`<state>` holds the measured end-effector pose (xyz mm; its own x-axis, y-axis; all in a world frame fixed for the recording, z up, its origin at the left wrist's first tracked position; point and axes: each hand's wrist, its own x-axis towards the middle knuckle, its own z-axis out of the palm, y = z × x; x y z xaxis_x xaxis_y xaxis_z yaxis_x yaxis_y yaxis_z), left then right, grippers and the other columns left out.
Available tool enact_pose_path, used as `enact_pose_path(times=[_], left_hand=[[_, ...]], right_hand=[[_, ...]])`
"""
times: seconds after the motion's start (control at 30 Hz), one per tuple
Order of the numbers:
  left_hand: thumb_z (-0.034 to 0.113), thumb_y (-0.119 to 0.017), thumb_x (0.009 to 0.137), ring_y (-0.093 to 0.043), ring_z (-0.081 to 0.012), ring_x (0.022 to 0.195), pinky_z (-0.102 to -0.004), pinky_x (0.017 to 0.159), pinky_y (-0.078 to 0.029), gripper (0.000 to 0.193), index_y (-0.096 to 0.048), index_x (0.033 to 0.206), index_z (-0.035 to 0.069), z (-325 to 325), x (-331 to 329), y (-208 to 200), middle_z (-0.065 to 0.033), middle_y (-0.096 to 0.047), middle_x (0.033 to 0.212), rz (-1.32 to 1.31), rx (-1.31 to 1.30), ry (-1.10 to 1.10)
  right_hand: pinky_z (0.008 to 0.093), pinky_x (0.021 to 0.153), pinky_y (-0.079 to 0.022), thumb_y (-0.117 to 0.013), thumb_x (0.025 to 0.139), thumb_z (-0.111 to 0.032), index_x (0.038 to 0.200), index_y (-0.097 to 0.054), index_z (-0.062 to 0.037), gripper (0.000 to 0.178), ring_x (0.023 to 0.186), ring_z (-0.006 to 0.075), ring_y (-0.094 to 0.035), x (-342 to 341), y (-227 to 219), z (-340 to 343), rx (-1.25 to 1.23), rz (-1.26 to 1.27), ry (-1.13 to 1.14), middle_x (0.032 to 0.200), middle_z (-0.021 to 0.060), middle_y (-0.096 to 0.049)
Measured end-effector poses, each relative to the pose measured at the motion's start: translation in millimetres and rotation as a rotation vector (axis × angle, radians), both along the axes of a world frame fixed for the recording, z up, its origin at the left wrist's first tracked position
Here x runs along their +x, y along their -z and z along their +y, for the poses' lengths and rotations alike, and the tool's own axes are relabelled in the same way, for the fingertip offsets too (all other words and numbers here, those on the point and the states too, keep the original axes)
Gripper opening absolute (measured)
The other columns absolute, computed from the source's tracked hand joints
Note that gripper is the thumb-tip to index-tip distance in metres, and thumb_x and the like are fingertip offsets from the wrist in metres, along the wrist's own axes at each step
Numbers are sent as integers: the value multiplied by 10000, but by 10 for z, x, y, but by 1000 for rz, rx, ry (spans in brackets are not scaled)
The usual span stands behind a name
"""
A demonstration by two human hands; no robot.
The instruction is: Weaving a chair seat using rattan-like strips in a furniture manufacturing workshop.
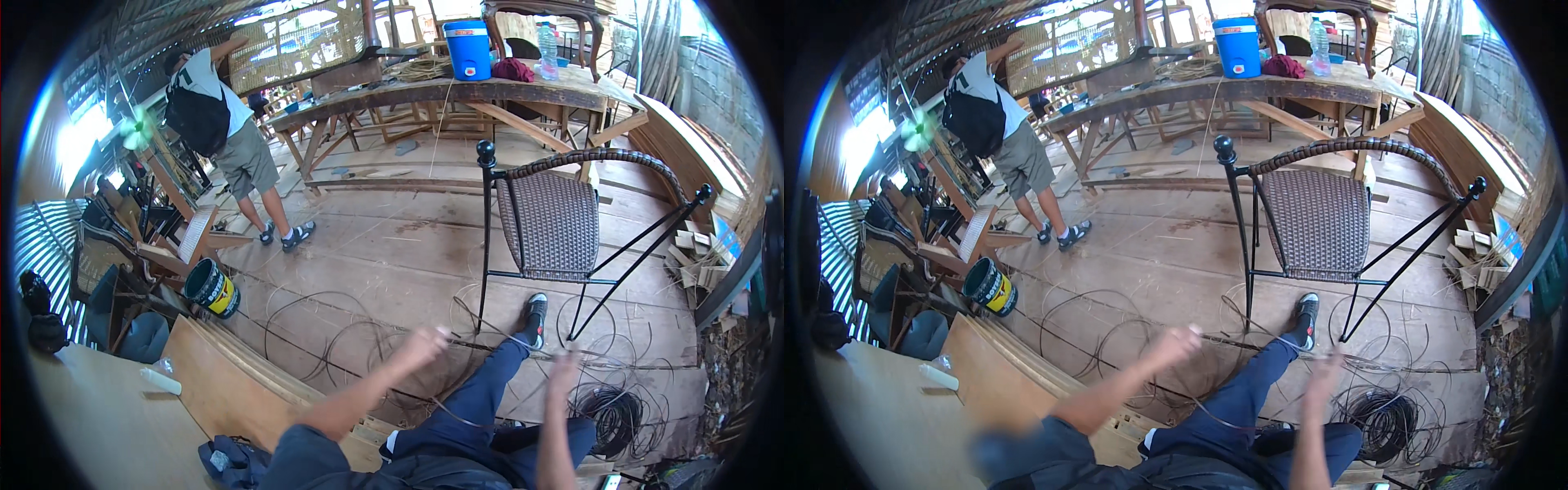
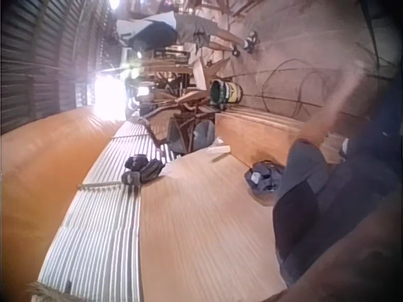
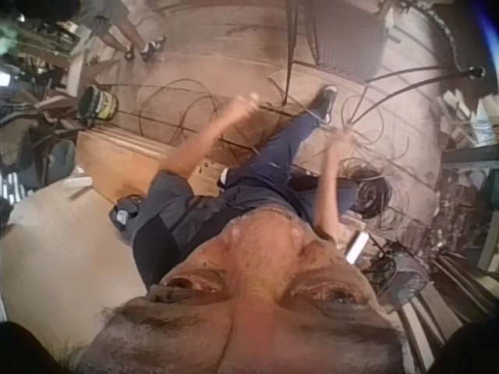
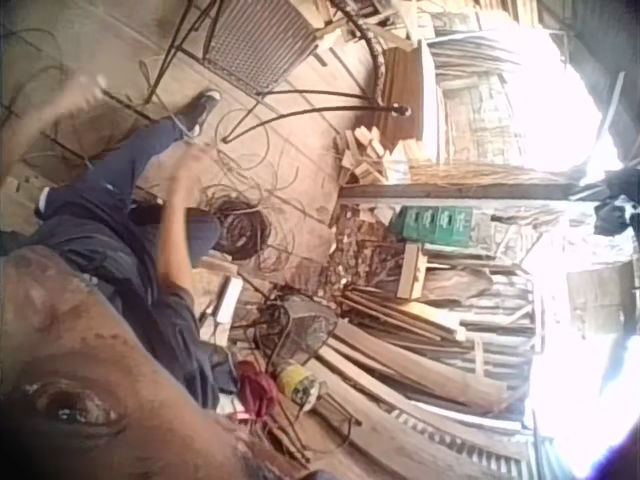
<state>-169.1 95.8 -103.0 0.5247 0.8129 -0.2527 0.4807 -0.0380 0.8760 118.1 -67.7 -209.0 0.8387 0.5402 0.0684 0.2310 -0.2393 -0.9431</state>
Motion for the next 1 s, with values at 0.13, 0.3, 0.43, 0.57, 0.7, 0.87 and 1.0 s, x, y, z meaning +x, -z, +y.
enact_pose_path(times=[0.13, 0.3, 0.43, 0.57, 0.7, 0.87, 1.0], left_hand=[[292, -427, 898, -565, -132, 629, -255, 566, -466, 333, -614, 843, 22, -823, 633, -14, -78, -608, 752, -172, -443, 237], [378, -473, 873, -539, -110, 791, -251, 681, -445, 353, -581, 934, 48, -1141, 1005, 120, -42, -579, 885, -729, -463, -82], [272, -541, 852, -536, -118, 847, -256, 750, -450, 254, -574, 981, 56, -1205, 1093, 286, -39, -574, 951, -846, -968, -236], [271, -573, 831, -518, -111, 671, -258, 609, -445, 191, -553, 851, 83, -1158, 1139, 395, -17, -550, 764, -826, -975, -278], [227, -572, 830, -455, -115, 497, -241, 439, -378, 183, -486, 747, 88, -815, 831, 222, -8, -469, 620, -886, -653, -336], [251, -542, 825, -441, -72, 510, -216, 441, -362, 143, -508, 789, 117, 353, -545, 101, 33, -458, 600, -794, -144, -661], [295, -498, 839, -392, -74, 535, -241, 454, -318, 206, -498, 711, 133, 952, -1907, -407, 32, -413, 588, -531, 354, -839]], right_hand=[[435, 1003, -212, -433, 858, -217, 1275, -311, 33, 502, 1171, 413, -307, -1193, -806, 161, 82, -351, -250, 1243, 257, -366], [444, 995, -229, -361, 884, -349, 1212, -394, 45, 514, 1157, 412, -328, -1216, -946, -132, 57, -433, -389, 1203, 253, -416], [432, 986, -254, -337, 893, -344, 1172, -437, 46, 490, 1133, 401, -369, -1198, -905, -238, 109, -388, -382, 1181, 250, -442], [350, 874, -381, -445, 876, -267, 1131, -491, 5, 376, 1035, 264, -487, -1257, -849, -295, 364, 287, -235, 1091, 130, -528], [248, 560, -441, -580, 812, -238, 875, -559, -96, 156, 653, 90, -515, -293, -943, -481, 740, 864, 65, 755, -24, -544], [232, 669, -434, -583, 782, -113, 845, -567, -74, 76, 719, 127, -535, 2135, -431, -2077, 896, 526, 167, 812, 26, -571], [282, 752, -430, -460, 886, -212, 942, -541, -40, 198, 729, 164, -527, 2322, -1250, -2965, 726, -47, 423, 813, 51, -560]])
